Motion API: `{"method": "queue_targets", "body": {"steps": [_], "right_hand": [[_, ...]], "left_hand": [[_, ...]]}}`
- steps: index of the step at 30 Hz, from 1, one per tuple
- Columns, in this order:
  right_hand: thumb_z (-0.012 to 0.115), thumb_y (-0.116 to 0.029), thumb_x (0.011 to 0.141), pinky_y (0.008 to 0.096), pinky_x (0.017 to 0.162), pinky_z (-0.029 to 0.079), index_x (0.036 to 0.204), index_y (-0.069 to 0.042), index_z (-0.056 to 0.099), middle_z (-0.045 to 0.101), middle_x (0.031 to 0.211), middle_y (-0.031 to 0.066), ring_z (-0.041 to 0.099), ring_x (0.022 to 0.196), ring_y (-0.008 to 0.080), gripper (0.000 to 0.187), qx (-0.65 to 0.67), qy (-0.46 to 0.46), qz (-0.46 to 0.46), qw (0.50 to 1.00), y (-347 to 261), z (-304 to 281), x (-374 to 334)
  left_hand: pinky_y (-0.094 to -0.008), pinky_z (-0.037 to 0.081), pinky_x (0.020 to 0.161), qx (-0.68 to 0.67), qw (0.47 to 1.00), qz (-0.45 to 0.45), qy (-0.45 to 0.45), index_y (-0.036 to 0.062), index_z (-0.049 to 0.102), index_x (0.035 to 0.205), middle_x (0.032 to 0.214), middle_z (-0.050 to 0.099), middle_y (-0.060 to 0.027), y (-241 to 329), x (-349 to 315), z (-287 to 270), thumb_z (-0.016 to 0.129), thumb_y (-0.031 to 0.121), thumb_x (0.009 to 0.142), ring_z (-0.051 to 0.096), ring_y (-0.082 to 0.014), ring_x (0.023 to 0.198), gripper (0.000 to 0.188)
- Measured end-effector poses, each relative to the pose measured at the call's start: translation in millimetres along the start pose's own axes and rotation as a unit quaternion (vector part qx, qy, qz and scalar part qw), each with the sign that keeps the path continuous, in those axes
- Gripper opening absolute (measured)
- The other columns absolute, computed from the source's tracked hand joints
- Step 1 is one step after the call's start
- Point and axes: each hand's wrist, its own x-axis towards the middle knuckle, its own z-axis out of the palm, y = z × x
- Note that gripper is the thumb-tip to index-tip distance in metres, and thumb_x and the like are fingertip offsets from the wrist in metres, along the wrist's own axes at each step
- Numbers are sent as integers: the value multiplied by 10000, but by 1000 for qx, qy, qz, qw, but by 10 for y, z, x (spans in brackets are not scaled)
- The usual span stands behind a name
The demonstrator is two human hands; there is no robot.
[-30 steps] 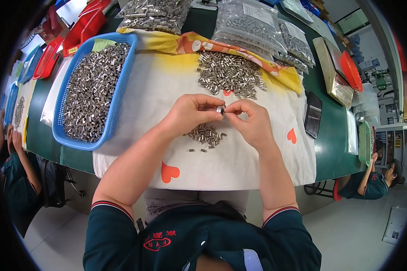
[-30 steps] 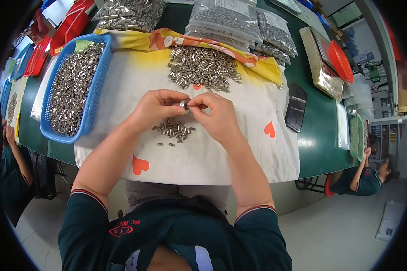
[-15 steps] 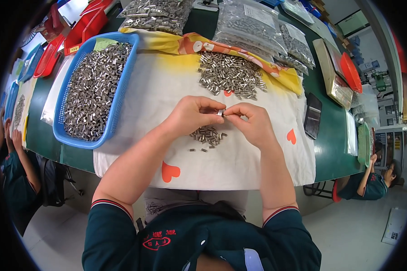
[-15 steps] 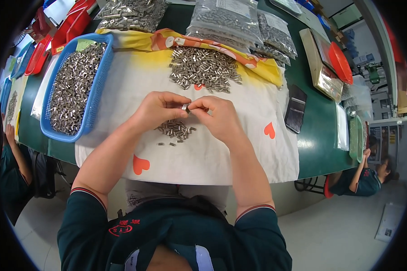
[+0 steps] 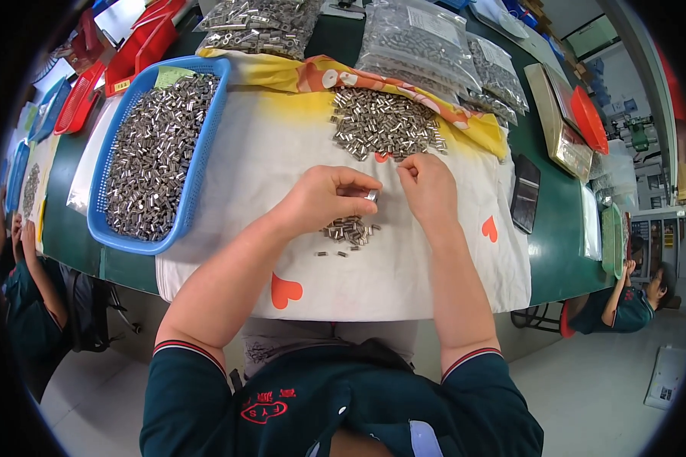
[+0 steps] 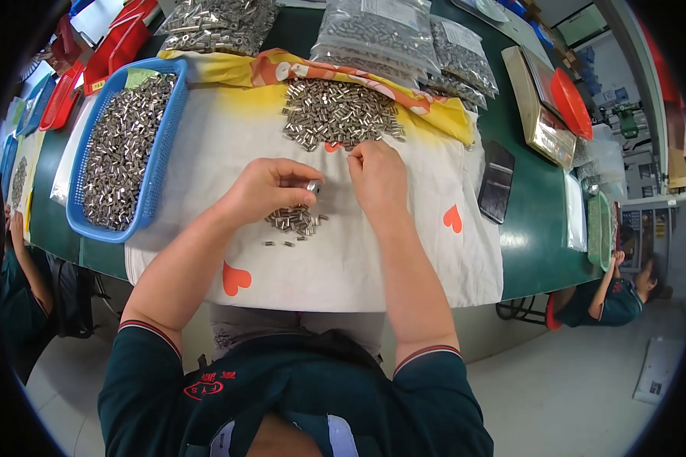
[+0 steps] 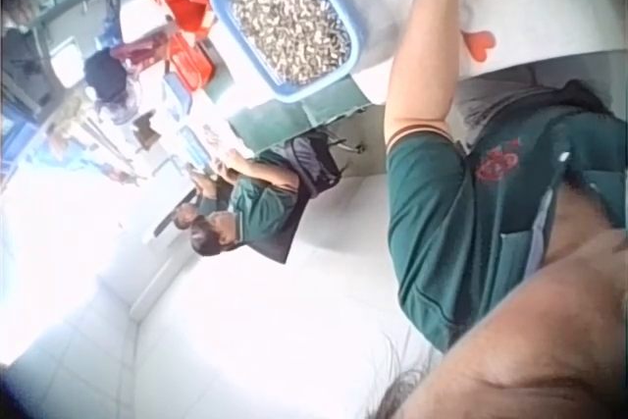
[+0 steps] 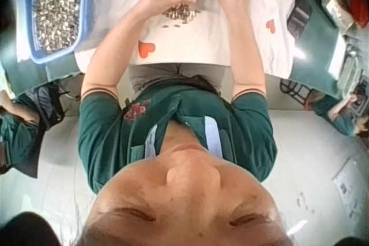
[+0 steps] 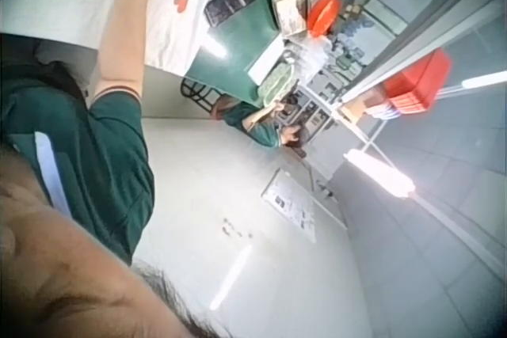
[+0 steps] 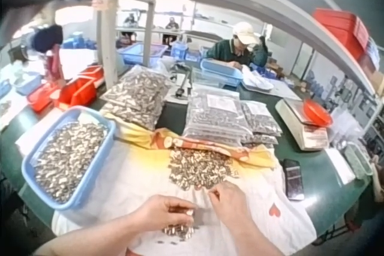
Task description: Sorting and inspecting small metal hardware fasteners at a workbench in a manufacturing facility.
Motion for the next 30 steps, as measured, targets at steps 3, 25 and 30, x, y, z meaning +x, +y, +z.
{"method": "queue_targets", "body": {"steps": [3,25,30], "right_hand": [[617,-89,726,253,629,447,807,-29,600,613,762,69,568,674,148,102,244,-60,105,962,-124,-114,-79],[614,-68,712,256,566,439,813,-17,594,593,721,47,534,606,126,115,328,-144,-6,934,-241,-286,-173],[618,-91,724,257,559,438,832,-26,607,588,738,55,539,608,139,126,257,-23,57,965,-63,-185,-53]], "left_hand": [[-206,466,675,-60,998,5,14,-20,588,1005,836,607,-40,-23,21,-10,655,37,736,557,-71,755,283],[-214,472,666,-40,999,17,22,-10,616,977,842,630,-47,-51,11,-23,682,57,713,565,-70,741,281],[-175,454,616,15,1000,5,10,-9,600,1002,811,613,-17,15,-16,20,663,22,729,551,-44,701,282]]}}
